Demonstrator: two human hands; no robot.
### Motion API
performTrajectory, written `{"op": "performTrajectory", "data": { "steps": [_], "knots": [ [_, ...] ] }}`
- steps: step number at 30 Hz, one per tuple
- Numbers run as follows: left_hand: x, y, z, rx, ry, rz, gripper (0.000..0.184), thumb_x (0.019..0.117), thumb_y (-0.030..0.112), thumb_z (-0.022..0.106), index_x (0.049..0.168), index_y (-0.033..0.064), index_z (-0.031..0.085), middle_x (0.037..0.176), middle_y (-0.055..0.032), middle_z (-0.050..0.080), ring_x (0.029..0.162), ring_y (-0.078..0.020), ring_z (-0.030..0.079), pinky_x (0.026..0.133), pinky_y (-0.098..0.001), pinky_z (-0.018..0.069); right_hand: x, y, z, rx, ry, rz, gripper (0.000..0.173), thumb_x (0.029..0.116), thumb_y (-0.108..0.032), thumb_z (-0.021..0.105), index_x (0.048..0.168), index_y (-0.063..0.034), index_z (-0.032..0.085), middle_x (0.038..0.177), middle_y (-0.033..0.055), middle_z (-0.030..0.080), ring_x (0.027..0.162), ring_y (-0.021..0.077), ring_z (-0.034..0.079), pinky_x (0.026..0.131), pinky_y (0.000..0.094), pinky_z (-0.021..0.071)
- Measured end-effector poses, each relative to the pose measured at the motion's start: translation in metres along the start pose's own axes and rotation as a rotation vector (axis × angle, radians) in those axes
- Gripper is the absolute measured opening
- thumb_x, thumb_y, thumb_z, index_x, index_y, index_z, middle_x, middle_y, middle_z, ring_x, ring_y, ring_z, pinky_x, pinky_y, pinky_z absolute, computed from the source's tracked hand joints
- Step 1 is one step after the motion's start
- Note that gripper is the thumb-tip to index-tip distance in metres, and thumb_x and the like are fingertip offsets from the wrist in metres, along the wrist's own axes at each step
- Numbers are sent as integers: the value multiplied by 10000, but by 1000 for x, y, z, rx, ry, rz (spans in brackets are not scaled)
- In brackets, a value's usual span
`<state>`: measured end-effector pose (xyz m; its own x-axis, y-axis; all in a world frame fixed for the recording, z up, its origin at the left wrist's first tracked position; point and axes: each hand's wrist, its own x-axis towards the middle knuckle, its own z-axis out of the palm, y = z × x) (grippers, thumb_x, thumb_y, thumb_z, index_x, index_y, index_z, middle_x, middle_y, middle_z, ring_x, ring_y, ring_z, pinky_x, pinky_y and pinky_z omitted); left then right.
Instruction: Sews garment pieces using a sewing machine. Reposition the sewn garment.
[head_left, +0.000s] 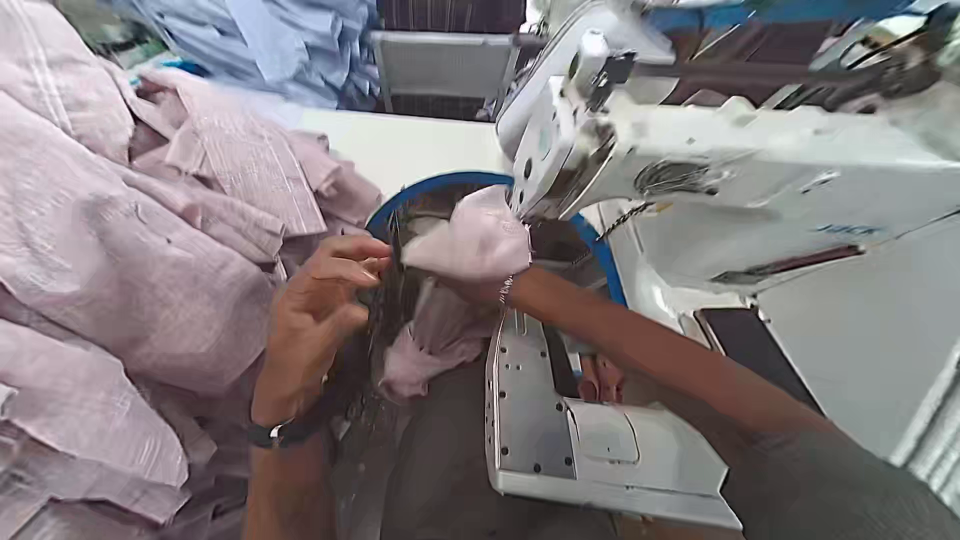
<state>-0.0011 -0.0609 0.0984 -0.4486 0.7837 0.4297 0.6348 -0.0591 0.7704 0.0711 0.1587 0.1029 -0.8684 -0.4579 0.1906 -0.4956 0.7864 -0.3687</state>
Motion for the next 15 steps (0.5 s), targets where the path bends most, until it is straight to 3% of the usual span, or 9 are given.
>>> {"op": "performTrajectory", "data": {
  "steps": [1, 2, 4, 6, 8, 10, 11, 13, 15],
  "knots": [
    [-9, -23, 14, 55, -13, -118, 417, 873, 410, 774, 1118, 83, 690, 1151, -32, 700, 1138, -139, 650, 1035, -331, 522, 26, -15, -37, -151, 87, -68, 112, 935, -117, 686, 971, -38, 757, 824, 134, 709, 800, 302, 701, 715, 484, 555],
    [-27, -51, 45, 109, -104, -266, 474, 854, 314, 804, 1149, -39, 690, 1146, -169, 711, 1128, -267, 666, 1028, -458, 502, 42, -45, -60, -242, 177, -137, 74, 906, -131, 696, 900, -97, 762, 733, 72, 676, 716, 252, 681, 626, 434, 526],
    [-95, -94, 106, 174, -549, -533, 439, 969, 254, 688, 1217, -108, 658, 1218, -304, 664, 1197, -417, 622, 1056, -581, 438, 50, -101, -62, -160, 153, -189, 103, 939, -110, 664, 946, -140, 762, 721, 38, 646, 695, 223, 651, 580, 390, 482],
    [-106, -76, 84, 178, -545, -767, 421, 1016, 198, 597, 1317, -97, 604, 1321, -274, 627, 1279, -335, 576, 1118, -472, 403, 29, -121, -49, -50, 84, -192, 125, 947, -114, 660, 1031, -110, 752, 718, 75, 656, 668, 275, 667, 553, 435, 508],
    [-57, 15, 35, -25, -206, -1010, 287, 1053, 110, 513, 1254, -52, 638, 1185, -140, 678, 1119, -141, 604, 1045, -293, 438, -28, -121, -12, 104, -32, -120, 262, 938, -265, 689, 1149, -113, 725, 656, 61, 616, 571, 280, 628, 490, 455, 481],
    [-26, 35, 8, -330, 78, -664, 271, 1080, 303, 436, 1081, 149, 659, 939, 106, 728, 892, 38, 678, 838, -178, 567, -64, -111, 30, 73, -103, 6, 511, 945, -409, 664, 1363, -115, 647, 572, 63, 562, 500, 288, 592, 451, 443, 442],
    [-17, 40, 7, -432, 153, -543, 310, 1073, 375, 401, 1077, 200, 657, 923, 143, 731, 867, 49, 681, 799, -179, 580, -70, -112, 56, -22, 18, 41, 445, 932, -425, 652, 1250, -120, 708, 555, 57, 555, 477, 267, 592, 418, 412, 439],
    [-4, 59, 20, -398, 92, -456, 389, 1077, 479, 403, 1082, 205, 679, 915, 165, 714, 863, 75, 665, 789, -170, 570, -68, -127, 91, -166, 336, 132, 236, 861, -348, 673, 822, -122, 729, 625, 65, 634, 564, 239, 659, 439, 398, 483],
    [4, 79, 40, -388, -117, -490, 422, 1117, 372, 308, 1040, 140, 652, 873, 151, 657, 853, 98, 625, 785, -154, 535, -76, -142, 88, 67, 406, 286, 363, 865, -391, 683, 900, -37, 754, 856, 150, 753, 824, 296, 744, 653, 495, 564]
  ]
}}
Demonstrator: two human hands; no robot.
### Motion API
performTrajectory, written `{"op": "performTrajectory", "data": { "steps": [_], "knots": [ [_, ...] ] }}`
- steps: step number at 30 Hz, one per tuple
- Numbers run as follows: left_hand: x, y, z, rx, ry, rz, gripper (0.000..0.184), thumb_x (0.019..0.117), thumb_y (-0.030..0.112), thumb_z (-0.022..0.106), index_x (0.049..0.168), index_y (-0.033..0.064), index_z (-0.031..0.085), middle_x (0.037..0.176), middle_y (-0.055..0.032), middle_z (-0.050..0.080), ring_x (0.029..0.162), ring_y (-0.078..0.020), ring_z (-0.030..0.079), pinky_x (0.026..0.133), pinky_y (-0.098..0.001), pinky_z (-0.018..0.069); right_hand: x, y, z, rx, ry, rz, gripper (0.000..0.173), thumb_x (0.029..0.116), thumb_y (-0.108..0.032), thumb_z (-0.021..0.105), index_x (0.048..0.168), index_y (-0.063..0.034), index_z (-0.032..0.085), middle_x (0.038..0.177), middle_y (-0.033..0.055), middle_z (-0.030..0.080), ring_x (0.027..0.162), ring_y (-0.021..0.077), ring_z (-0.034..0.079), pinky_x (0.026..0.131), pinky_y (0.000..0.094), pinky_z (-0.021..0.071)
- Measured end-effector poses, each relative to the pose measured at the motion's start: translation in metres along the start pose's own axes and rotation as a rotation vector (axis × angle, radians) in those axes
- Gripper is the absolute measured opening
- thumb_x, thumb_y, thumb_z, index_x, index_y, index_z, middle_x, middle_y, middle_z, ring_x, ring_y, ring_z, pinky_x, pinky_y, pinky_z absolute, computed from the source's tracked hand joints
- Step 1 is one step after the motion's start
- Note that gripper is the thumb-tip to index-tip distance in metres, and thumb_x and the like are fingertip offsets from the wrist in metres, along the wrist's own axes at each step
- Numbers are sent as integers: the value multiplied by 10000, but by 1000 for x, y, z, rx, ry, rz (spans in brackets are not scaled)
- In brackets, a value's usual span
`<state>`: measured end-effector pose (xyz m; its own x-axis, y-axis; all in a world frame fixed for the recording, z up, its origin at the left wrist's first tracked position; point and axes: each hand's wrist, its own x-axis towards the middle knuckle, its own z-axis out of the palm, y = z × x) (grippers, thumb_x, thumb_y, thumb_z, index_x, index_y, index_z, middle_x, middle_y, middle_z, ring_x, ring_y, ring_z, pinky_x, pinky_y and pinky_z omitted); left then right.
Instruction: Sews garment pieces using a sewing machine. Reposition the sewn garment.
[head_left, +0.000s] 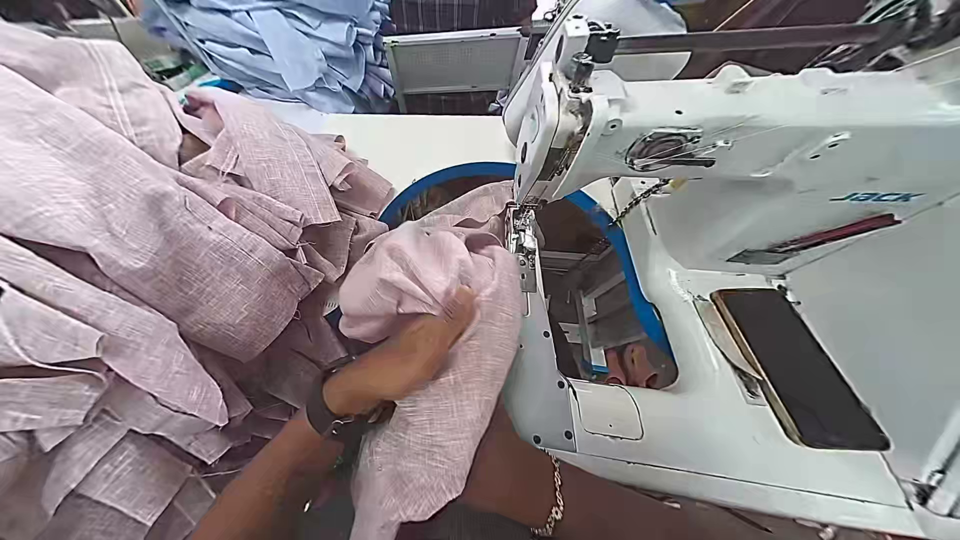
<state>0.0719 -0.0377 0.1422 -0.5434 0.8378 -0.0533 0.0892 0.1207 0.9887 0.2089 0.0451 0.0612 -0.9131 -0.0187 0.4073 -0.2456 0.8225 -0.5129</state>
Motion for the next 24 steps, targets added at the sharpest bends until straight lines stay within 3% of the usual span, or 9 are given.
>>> {"op": "performTrajectory", "data": {
  "steps": [2, 5, 7, 11, 15, 17, 20, 22, 24],
  "knots": [
    [1, 1, 9, -89, -137, -119, 458, 1119, 373, 235, 1050, 167, 639, 886, 153, 683, 872, 89, 650, 792, -158, 554, -16, -5, -9, 289, 36, 178, 528, 820, -507, 739, 978, -4, 750, 912, 182, 754, 883, 300, 741, 720, 526, 563],
    [5, -7, 2, -208, -41, -95, 465, 1106, 446, 283, 1072, 180, 662, 904, 122, 736, 875, 37, 697, 796, -187, 594, -31, 2, -39, 813, -11, 246, 485, 955, -453, 663, 1054, 22, 681, 895, 51, 733, 862, 65, 707, 735, 311, 580],
    [5, -9, 9, -291, 89, 17, 441, 1076, 506, 373, 1103, 168, 654, 941, 104, 746, 917, 13, 705, 841, -208, 597, -34, 10, -62, 1050, -75, 334, 619, 975, -458, 632, 1312, 49, 521, 1105, -2, 709, 1011, -10, 677, 883, 225, 581],
    [-1, 2, 32, -24, 48, 147, 440, 1041, 585, 407, 1022, 258, 702, 907, 201, 723, 884, 91, 675, 804, -167, 581, -44, -4, -55, 1004, 160, 462, 371, 888, -99, 753, 1187, 80, 626, 1050, 42, 724, 1001, -14, 663, 916, 175, 537],
    [-3, 15, -88, -77, 245, 433, 479, 1055, 575, 371, 1039, 271, 741, 1048, 59, 771, 963, -103, 738, 848, -316, 619, -110, 37, -172, 661, 630, 400, 127, 979, -252, 650, 1068, -312, 717, 972, -243, 731, 911, -152, 642, 814, 85, 536],
    [-27, 19, -145, -84, 371, 630, 473, 1114, 372, 193, 1234, 230, 628, 1231, 27, 695, 1056, -150, 701, 918, -342, 589, -132, 84, -208, 282, 835, 540, 156, 1011, -140, 489, 1051, -136, 640, 925, -172, 640, 866, -133, 597, 778, 95, 510],
    [-32, 1, -90, -131, 353, 548, 391, 1103, 387, 369, 1121, 232, 727, 980, 81, 761, 837, -41, 727, 739, -209, 607, -114, 85, -184, 129, 745, 582, 269, 987, -198, 495, 1180, -63, 625, 1104, -98, 682, 1024, -53, 630, 898, 169, 544],
    [3, -35, -16, -124, 176, 201, 449, 1104, 304, 313, 1041, 122, 719, 863, 39, 768, 763, -63, 733, 696, -239, 616, -88, 68, -137, -131, 578, 560, 568, 977, -436, 565, 1327, 9, 613, 1198, 142, 702, 1121, 252, 661, 1012, 483, 504],
    [46, -72, 36, -44, 90, 1, 447, 1100, 218, 305, 947, 48, 689, 753, 53, 677, 693, -25, 649, 675, -231, 563, -67, 56, -98, -358, 374, 500, 707, 909, -463, 656, 1433, 4, 570, 910, 189, 743, 853, 415, 717, 962, 757, 424]
  ]
}}
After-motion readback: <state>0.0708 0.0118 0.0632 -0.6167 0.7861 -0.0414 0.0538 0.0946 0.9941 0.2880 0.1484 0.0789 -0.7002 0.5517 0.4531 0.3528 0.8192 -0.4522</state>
